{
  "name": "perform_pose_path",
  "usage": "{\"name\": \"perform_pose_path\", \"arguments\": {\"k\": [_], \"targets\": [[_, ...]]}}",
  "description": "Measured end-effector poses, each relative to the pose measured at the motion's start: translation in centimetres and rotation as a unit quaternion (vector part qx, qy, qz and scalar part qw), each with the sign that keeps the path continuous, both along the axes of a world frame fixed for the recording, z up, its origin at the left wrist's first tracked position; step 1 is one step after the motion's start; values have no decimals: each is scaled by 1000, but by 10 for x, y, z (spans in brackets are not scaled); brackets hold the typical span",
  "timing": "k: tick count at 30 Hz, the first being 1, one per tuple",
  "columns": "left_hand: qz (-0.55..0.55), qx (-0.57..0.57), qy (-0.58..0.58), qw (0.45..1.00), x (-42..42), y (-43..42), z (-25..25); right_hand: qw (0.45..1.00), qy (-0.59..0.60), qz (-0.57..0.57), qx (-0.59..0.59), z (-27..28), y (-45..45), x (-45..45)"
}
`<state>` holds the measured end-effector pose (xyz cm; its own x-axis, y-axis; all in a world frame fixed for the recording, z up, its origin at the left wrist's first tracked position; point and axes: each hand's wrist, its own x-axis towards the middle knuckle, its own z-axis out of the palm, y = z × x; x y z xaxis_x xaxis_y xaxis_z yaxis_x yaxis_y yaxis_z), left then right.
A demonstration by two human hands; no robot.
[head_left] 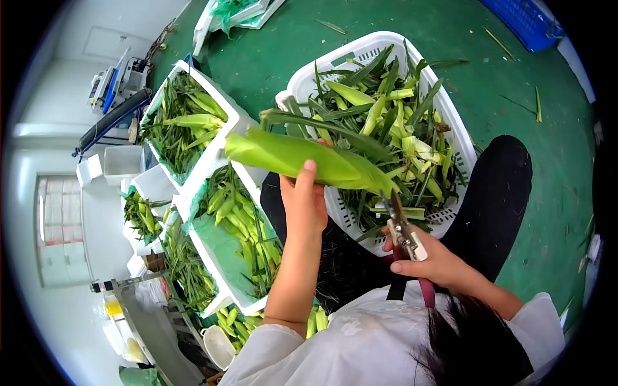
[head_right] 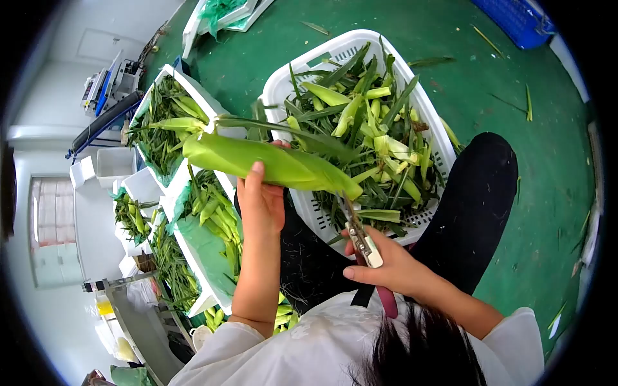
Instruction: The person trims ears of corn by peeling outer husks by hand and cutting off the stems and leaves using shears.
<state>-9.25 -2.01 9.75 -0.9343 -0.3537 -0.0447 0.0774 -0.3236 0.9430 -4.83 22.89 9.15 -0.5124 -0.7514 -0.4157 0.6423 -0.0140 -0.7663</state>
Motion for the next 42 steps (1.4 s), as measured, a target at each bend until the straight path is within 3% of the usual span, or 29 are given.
{"name": "perform_pose_path", "arguments": {"k": [3,7,8,9,12,15,17,19,21,23,25,27,29,30,31,33,35,37,42], "targets": [[68,81,11,994,-2,16,-1,989,-142,-34,0,-6,-9,9],[139,86,26,986,12,42,-13,984,-86,-157,14,-31,-30,-1],[139,89,44,985,17,52,-17,970,-80,-231,0,-29,-39,-12],[154,90,46,983,20,59,-20,963,-49,-262,25,-42,-46,-23],[210,128,-4,969,12,57,-29,928,205,-298,92,-84,-73,-30],[191,231,-107,948,9,31,-30,969,-15,-244,-16,-77,-54,-28],[141,270,-124,944,9,17,-26,988,-43,-136,-50,-58,-30,-28],[163,224,-128,952,13,6,-27,985,-64,-154,43,-33,-15,-23],[154,181,-120,964,19,-3,-29,957,-126,-233,118,-53,9,-22],[116,144,-92,978,24,-12,-28,935,-11,-311,170,-57,14,-24],[88,104,-84,987,27,-7,-25,925,209,-281,145,-39,3,-30],[63,74,-79,992,28,0,-22,839,453,-202,225,-14,-13,-49],[-29,167,-60,984,25,5,-5,961,237,-129,64,-15,-27,-62],[-57,238,-42,969,26,7,-4,988,126,-87,-12,-22,-33,-65],[-84,308,-24,947,26,10,-4,991,109,-76,7,-24,-38,-62],[13,263,-51,963,25,20,-10,960,249,-58,110,-31,-47,-50],[36,231,-113,966,34,19,-26,909,359,-84,193,-27,-52,-36],[62,205,-130,968,36,24,-29,907,349,-66,228,-16,-51,-33],[47,130,-151,979,41,35,-29,935,298,-19,190,-26,-31,-37]]}}
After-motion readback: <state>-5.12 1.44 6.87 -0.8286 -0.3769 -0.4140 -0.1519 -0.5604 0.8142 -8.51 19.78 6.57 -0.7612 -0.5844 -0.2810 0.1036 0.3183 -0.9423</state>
